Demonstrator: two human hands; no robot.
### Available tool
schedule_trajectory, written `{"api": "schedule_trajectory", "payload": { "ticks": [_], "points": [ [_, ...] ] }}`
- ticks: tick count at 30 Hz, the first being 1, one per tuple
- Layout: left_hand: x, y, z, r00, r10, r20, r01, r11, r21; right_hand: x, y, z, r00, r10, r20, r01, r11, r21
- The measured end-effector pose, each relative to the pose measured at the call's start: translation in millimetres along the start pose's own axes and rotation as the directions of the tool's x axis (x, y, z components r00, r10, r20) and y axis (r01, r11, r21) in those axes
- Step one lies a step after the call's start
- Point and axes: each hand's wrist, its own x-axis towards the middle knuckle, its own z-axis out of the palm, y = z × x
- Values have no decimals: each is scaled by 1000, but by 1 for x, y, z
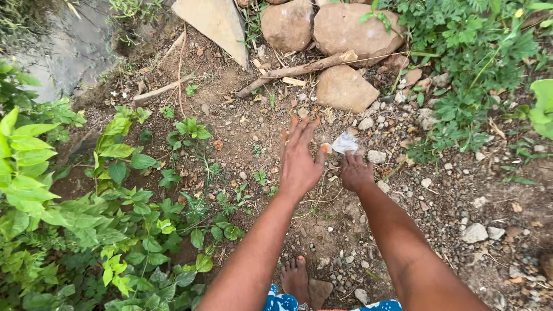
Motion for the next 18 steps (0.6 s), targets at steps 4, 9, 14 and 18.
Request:
{"api": "schedule_trajectory", "payload": {
  "ticks": [4,9,14,18],
  "points": [
    [-11,-8,-10,999,-52,-13,52,999,-1,12,15,16,992,-21,-124,49,973,226],
    [-33,-6,-36,992,-121,-27,119,991,-58,-43,10,-11,917,-144,-373,222,959,176],
    [-48,21,-52,955,-294,-28,281,933,-225,-155,-21,-76,598,-292,-746,524,847,88],
    [-49,63,-68,905,-425,-14,327,717,-616,-245,-27,-136,482,-434,-762,630,775,-43]
  ]
}}
